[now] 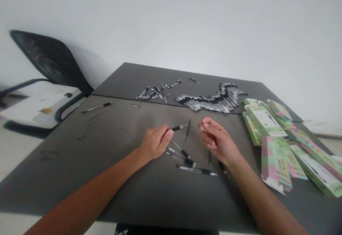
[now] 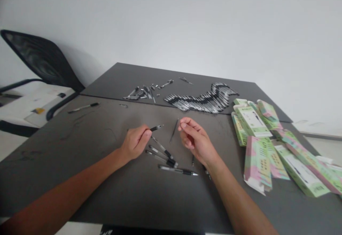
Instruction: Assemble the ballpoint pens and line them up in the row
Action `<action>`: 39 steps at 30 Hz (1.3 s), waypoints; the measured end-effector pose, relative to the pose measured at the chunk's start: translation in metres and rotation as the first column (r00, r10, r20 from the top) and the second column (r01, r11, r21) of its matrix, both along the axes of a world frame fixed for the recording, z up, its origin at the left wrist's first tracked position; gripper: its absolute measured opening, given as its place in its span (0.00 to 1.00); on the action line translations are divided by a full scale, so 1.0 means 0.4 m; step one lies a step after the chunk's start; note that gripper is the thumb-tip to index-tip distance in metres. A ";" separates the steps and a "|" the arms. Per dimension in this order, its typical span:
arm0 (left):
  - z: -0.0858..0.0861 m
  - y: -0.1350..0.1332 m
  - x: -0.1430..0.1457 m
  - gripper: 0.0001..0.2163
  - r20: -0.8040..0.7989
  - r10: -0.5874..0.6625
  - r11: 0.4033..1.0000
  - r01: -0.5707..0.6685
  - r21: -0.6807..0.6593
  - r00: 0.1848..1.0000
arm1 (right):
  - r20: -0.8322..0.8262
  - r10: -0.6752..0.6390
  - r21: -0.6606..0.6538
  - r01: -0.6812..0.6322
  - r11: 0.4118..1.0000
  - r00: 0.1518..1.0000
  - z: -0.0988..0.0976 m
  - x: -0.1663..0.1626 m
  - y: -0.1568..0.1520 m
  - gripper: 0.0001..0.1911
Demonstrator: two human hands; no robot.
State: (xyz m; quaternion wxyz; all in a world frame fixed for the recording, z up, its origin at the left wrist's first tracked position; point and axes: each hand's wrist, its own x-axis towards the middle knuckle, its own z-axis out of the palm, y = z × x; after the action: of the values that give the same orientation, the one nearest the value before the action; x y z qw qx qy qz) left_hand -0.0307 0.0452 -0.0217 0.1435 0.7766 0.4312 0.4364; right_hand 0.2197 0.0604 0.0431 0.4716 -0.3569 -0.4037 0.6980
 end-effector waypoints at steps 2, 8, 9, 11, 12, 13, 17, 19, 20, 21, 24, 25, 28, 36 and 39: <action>0.004 -0.005 0.004 0.15 -0.023 -0.014 1.000 0.015 0.010 1.000 | 0.007 0.022 -0.014 -0.022 1.000 1.000 0.002 -0.006 -0.010 0.13; 0.014 -0.017 0.015 0.16 -0.068 -0.035 0.999 0.037 0.027 0.997 | -0.029 -0.016 -0.007 0.016 1.000 0.999 -0.003 -0.036 -0.030 0.18; 0.014 -0.018 0.016 0.16 -0.071 -0.032 0.999 0.034 0.023 0.997 | -0.034 -0.022 -0.005 0.022 1.000 0.999 -0.002 -0.041 -0.032 0.17; 0.013 -0.022 0.017 0.17 -0.079 -0.022 1.000 0.023 0.009 0.997 | -0.039 -0.030 -0.003 0.030 1.000 0.999 0.000 -0.050 -0.034 0.15; 0.013 -0.024 0.018 0.17 -0.083 -0.016 1.000 0.016 0.000 0.996 | -0.039 -0.037 -0.002 0.037 0.999 0.999 0.001 -0.052 -0.036 0.15; 0.013 -0.026 0.019 0.17 -0.087 -0.010 1.000 0.010 -0.010 0.996 | -0.037 -0.044 -0.003 0.044 0.999 0.998 0.002 -0.053 -0.037 0.15; 0.016 -0.036 0.026 0.18 -0.097 -0.005 0.999 0.000 -0.048 0.995 | -0.048 -0.067 -0.032 0.065 0.997 0.997 0.003 -0.052 -0.050 0.14; 0.018 -0.041 0.031 0.18 -0.095 -0.008 0.998 0.002 -0.064 0.995 | -0.077 -0.071 -0.048 0.068 0.997 0.994 0.004 -0.052 -0.058 0.13; 0.019 -0.044 0.033 0.17 -0.093 -0.009 0.998 0.002 -0.070 0.996 | -0.089 -0.073 -0.051 0.069 0.996 0.993 0.004 -0.052 -0.062 0.13; 0.019 -0.047 0.035 0.17 -0.089 -0.007 0.997 0.000 -0.076 0.996 | -0.097 -0.072 -0.051 0.067 0.996 0.993 0.005 -0.053 -0.065 0.12; 0.018 -0.055 0.040 0.18 -0.077 0.007 0.996 -0.014 -0.092 0.997 | -0.099 -0.058 -0.036 0.055 0.998 0.993 0.009 -0.057 -0.073 0.10; 0.017 -0.058 0.042 0.18 -0.073 0.011 0.995 -0.019 -0.097 0.997 | -0.099 -0.056 -0.031 0.053 0.998 0.993 0.010 -0.058 -0.075 0.10; 0.019 -0.063 0.045 0.19 -0.065 0.014 0.994 -0.021 -0.103 0.998 | -0.090 -0.065 -0.014 0.064 0.998 0.994 0.015 -0.059 -0.082 0.09; 0.032 -0.069 0.050 0.19 -0.050 -0.008 0.997 0.004 -0.077 0.999 | -0.047 -0.062 0.025 0.063 0.998 0.997 0.013 -0.062 -0.090 0.09; 0.031 -0.071 0.050 0.20 -0.051 -0.006 0.998 0.002 -0.070 0.999 | -0.029 -0.071 0.034 0.072 0.997 0.997 0.007 -0.062 -0.085 0.09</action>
State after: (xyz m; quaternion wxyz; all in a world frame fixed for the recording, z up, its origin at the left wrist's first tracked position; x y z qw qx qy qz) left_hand -0.0108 0.0169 -0.0094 0.1605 0.7830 0.4482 0.4004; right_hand 0.1947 0.0262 0.0459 0.5079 -0.3533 -0.3963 0.6784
